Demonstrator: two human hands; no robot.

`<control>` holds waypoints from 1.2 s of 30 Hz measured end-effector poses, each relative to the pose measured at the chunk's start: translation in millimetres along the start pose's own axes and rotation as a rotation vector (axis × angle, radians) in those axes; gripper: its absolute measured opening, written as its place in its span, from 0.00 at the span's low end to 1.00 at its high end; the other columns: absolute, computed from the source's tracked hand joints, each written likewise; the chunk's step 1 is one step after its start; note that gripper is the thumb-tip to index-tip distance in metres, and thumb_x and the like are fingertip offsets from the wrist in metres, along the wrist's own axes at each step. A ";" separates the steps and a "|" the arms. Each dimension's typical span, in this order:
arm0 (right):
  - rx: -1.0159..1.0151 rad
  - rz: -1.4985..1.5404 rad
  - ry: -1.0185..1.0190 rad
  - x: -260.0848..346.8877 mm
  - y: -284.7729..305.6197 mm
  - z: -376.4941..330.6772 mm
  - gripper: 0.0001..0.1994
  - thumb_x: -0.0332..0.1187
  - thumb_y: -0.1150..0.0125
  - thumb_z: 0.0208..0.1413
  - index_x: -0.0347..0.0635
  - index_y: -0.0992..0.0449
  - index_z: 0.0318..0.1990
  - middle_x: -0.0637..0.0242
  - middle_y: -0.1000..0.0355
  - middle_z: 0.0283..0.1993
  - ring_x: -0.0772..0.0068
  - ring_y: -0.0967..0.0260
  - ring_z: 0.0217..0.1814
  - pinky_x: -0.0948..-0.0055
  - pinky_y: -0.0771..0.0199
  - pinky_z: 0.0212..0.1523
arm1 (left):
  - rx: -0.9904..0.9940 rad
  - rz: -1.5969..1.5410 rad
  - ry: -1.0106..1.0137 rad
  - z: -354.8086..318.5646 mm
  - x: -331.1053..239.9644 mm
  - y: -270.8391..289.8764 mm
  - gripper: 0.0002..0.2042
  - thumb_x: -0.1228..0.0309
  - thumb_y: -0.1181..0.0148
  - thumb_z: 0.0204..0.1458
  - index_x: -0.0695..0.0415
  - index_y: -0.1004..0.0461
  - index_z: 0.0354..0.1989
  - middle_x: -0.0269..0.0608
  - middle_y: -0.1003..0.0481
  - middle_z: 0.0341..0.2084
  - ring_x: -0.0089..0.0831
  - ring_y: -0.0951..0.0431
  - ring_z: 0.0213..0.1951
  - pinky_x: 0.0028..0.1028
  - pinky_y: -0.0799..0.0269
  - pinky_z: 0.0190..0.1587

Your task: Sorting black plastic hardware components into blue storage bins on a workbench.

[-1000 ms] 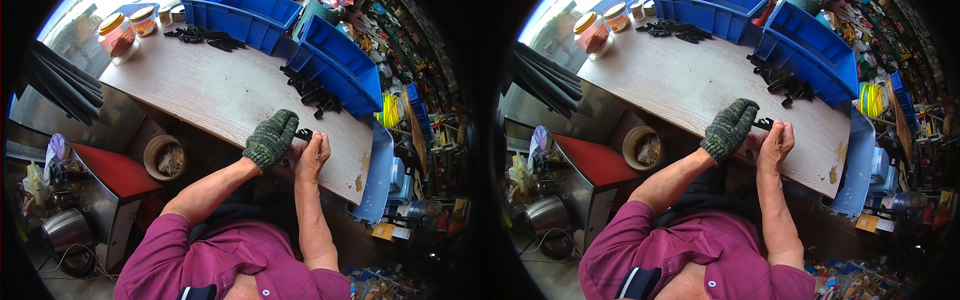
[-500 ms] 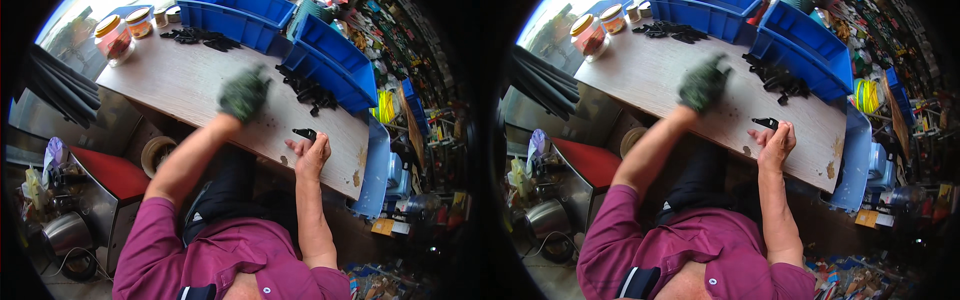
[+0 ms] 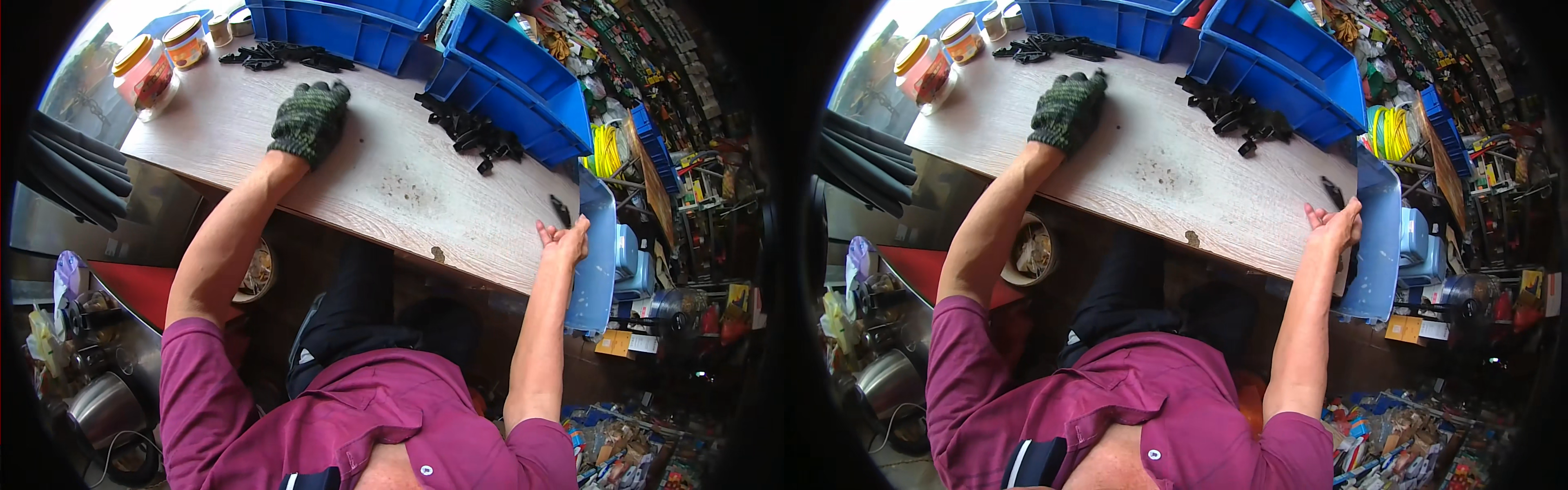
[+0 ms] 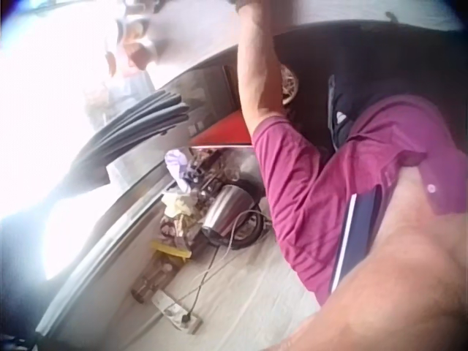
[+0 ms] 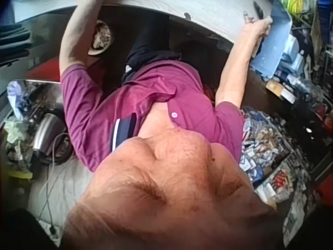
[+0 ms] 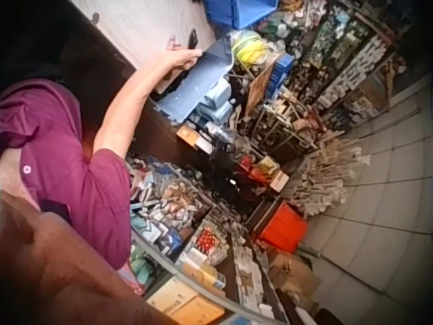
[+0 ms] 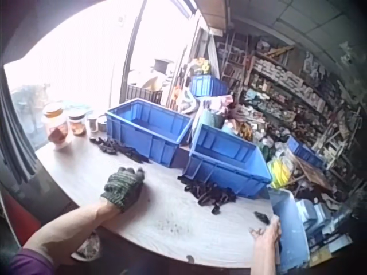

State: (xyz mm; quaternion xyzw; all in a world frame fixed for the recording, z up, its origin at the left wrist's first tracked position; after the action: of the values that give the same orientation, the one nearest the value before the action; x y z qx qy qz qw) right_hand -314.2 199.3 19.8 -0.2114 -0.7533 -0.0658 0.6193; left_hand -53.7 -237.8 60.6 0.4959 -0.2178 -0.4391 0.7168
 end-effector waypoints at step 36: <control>1.204 -0.237 -0.064 -65.5 -117.1 -165.1 0.14 0.38 0.44 0.64 0.43 0.29 0.27 0.76 0.43 0.11 0.84 0.53 0.08 0.75 0.36 0.11 | -0.033 -1.214 -0.150 -47.7 -144.4 -14.1 0.15 0.75 0.39 0.57 0.60 0.25 0.53 0.50 0.23 0.46 0.41 0.21 0.49 0.33 0.25 0.50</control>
State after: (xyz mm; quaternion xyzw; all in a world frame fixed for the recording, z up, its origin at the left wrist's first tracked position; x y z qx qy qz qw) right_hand -202.1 18.6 12.9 0.2586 -0.6949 0.3092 0.5955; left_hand -98.8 -92.6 46.0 0.4881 0.0607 -0.8061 0.3290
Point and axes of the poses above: each hand's wrist, its own z-axis towards the middle knuckle, its own y-axis out of the back of the hand, x = y × z, the point moved 9 cm from there along z, towards the middle knuckle
